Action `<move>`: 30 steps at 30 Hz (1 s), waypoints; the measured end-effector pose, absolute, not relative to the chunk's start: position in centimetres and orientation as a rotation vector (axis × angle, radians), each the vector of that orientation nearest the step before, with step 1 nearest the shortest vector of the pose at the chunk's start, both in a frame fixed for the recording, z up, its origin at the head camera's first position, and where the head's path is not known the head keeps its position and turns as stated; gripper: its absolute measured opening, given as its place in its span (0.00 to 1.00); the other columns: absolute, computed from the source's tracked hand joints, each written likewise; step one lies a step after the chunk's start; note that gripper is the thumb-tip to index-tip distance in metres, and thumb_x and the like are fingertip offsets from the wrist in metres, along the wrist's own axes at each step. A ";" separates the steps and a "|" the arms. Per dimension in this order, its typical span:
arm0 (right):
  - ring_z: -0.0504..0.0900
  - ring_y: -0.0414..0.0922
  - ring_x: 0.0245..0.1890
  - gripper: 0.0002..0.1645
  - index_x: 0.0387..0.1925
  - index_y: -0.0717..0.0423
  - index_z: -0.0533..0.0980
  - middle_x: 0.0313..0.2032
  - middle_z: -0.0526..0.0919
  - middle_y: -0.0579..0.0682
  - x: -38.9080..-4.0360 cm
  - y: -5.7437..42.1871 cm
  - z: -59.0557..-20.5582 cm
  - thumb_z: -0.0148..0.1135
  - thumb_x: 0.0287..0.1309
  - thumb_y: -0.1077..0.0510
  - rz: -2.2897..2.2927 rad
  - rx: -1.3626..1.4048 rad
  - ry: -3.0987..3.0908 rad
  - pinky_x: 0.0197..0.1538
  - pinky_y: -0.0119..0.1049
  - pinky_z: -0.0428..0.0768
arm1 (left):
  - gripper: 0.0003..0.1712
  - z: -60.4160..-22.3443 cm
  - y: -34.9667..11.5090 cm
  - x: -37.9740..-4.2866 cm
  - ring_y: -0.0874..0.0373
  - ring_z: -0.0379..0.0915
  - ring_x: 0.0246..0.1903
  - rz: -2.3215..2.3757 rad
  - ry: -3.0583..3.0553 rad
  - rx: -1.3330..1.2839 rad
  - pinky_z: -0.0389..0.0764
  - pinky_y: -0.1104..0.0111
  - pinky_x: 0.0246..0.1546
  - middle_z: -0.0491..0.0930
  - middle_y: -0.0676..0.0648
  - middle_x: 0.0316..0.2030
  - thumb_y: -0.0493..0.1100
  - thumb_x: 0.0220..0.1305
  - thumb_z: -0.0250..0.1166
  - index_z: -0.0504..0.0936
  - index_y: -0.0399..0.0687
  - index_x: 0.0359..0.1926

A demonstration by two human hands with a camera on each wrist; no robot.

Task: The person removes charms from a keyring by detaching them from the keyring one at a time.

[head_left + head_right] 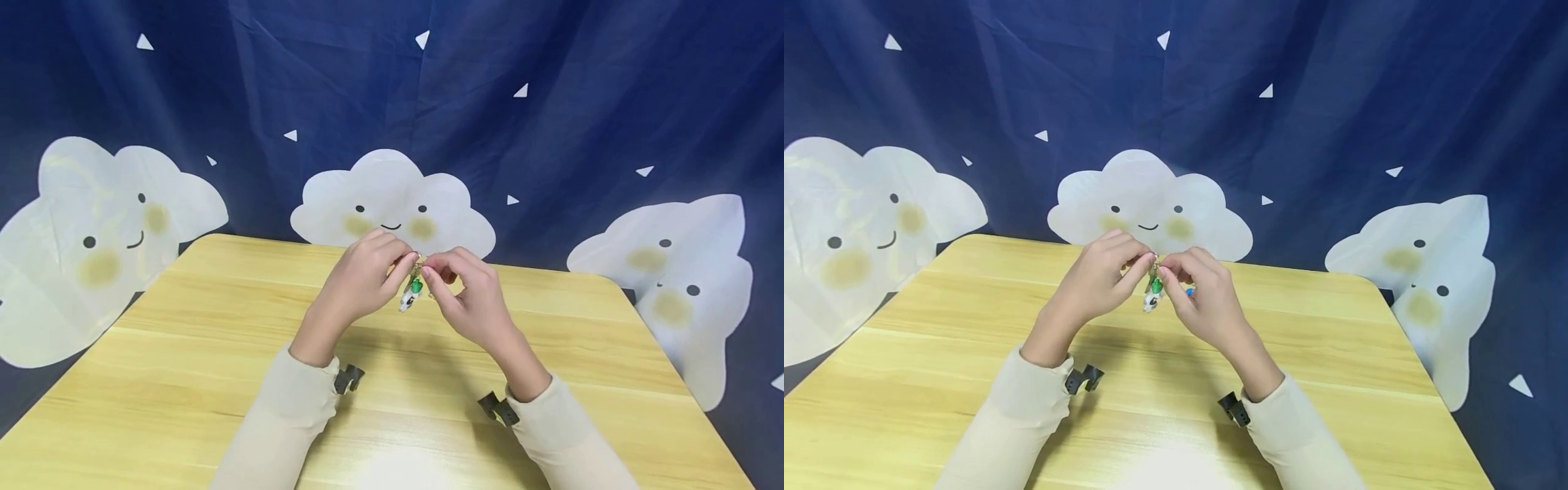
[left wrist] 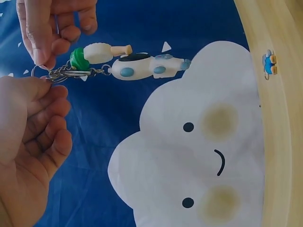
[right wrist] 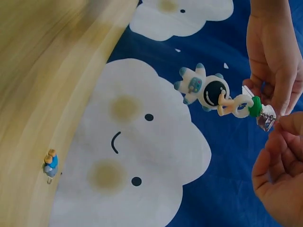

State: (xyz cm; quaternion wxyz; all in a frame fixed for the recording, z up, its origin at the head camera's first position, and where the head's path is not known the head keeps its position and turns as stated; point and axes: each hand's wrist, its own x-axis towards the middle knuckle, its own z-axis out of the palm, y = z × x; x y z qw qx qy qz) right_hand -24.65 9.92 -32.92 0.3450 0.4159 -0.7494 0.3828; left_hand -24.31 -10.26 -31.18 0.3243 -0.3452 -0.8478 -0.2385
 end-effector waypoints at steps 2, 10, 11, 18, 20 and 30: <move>0.75 0.42 0.27 0.06 0.37 0.61 0.83 0.28 0.80 0.49 -24.6 10.0 -33.0 0.68 0.58 0.70 0.988 1.079 -1.939 0.33 0.32 0.75 | 0.10 -31.2 -10.2 -24.3 0.53 0.76 0.37 -0.630 -2.221 -0.909 0.79 0.65 0.40 0.84 0.50 0.32 0.40 0.73 0.60 0.86 0.43 0.35; 0.76 0.44 0.29 0.04 0.35 0.62 0.81 0.29 0.80 0.52 -24.8 9.6 -33.5 0.64 0.59 0.70 0.975 1.058 -1.869 0.35 0.30 0.75 | 0.05 -31.4 -10.0 -24.5 0.55 0.76 0.37 -0.818 -2.163 -0.929 0.78 0.67 0.39 0.84 0.49 0.34 0.38 0.72 0.65 0.85 0.41 0.38; 0.76 0.44 0.29 0.03 0.35 0.62 0.81 0.29 0.80 0.52 -24.9 9.5 -33.5 0.64 0.59 0.70 0.975 1.060 -1.859 0.35 0.31 0.75 | 0.03 -31.4 -10.0 -24.5 0.55 0.76 0.36 -0.850 -2.137 -0.933 0.78 0.67 0.38 0.84 0.49 0.34 0.37 0.70 0.66 0.85 0.41 0.39; 0.76 0.44 0.29 0.04 0.35 0.62 0.81 0.29 0.80 0.52 -24.7 9.2 -33.6 0.63 0.60 0.71 0.992 1.055 -1.845 0.35 0.32 0.76 | 0.01 -31.4 -10.0 -24.6 0.58 0.77 0.32 -0.946 -2.009 -0.975 0.81 0.64 0.33 0.84 0.48 0.32 0.33 0.67 0.69 0.85 0.38 0.38; 0.76 0.44 0.29 0.03 0.35 0.63 0.81 0.29 0.81 0.52 -24.6 9.3 -33.6 0.64 0.60 0.71 1.007 1.045 -1.846 0.35 0.31 0.76 | 0.02 -31.4 -10.0 -24.7 0.58 0.77 0.32 -0.952 -1.997 -0.987 0.81 0.64 0.33 0.84 0.47 0.32 0.34 0.68 0.68 0.85 0.37 0.38; 0.77 0.43 0.29 0.02 0.36 0.63 0.82 0.29 0.81 0.52 -24.5 9.6 -33.5 0.66 0.60 0.68 1.025 1.070 -1.854 0.36 0.28 0.75 | 0.02 -31.3 -10.1 -24.7 0.58 0.76 0.31 -0.955 -1.962 -0.991 0.79 0.68 0.33 0.85 0.47 0.32 0.31 0.67 0.67 0.85 0.38 0.38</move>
